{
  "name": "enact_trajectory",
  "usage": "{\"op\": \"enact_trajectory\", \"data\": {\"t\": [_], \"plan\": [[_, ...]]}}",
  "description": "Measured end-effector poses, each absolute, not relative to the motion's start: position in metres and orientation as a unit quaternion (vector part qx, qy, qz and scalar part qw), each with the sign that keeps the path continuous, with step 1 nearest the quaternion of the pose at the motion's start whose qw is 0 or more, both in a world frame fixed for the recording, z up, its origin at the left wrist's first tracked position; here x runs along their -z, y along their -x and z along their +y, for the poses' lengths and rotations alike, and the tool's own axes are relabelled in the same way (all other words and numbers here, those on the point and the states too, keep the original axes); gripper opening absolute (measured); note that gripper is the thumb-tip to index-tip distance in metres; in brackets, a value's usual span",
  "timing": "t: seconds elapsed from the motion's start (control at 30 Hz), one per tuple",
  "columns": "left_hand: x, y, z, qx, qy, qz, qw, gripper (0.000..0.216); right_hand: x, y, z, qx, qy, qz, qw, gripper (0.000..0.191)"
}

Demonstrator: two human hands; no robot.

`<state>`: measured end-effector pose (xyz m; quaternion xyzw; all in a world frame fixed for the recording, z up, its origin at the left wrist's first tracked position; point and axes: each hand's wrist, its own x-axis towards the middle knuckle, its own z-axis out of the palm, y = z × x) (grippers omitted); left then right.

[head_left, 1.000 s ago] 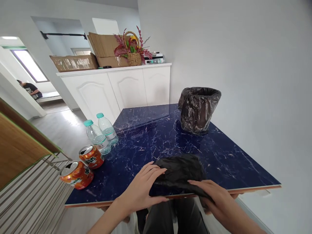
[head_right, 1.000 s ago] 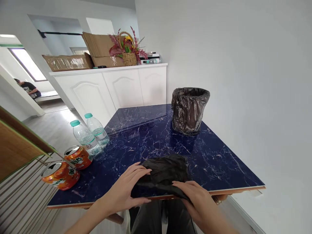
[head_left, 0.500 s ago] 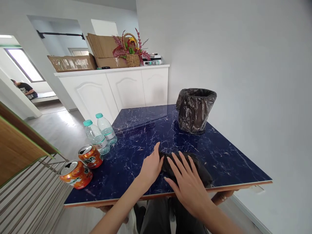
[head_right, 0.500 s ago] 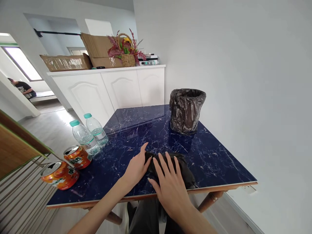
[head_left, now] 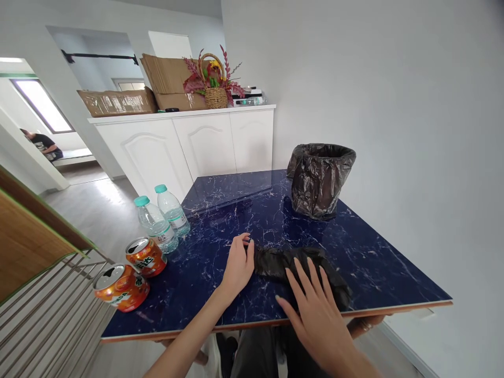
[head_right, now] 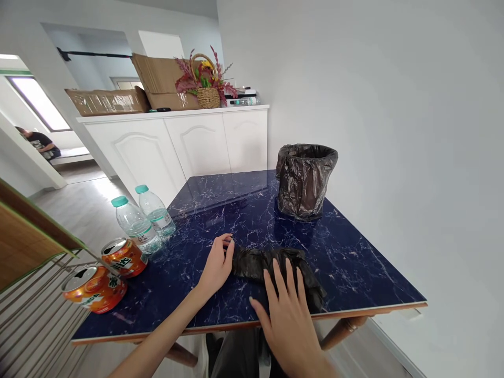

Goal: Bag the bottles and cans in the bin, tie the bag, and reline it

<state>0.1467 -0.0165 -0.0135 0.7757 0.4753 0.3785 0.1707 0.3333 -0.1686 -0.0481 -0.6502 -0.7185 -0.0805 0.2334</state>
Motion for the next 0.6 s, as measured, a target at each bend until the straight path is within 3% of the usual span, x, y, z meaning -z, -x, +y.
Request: {"op": "enact_trajectory", "data": {"t": [0.1,0.3,0.6], "plan": [[0.013,-0.146,-0.016,-0.391,-0.761,0.481,0.192,0.034,0.060,-0.320,-0.186,0.105,0.649,-0.712,0.245,0.084],[0.011,-0.146,-0.017,-0.396,-0.752,0.483,0.210,0.034,0.061,-0.332,-0.163,0.061,0.689,-0.694,0.200,0.079],[0.009,-0.144,-0.022,-0.390,-0.750,0.487,0.221,0.035,0.064,-0.476,-0.119,0.059,0.694,-0.685,0.214,0.067]]}}
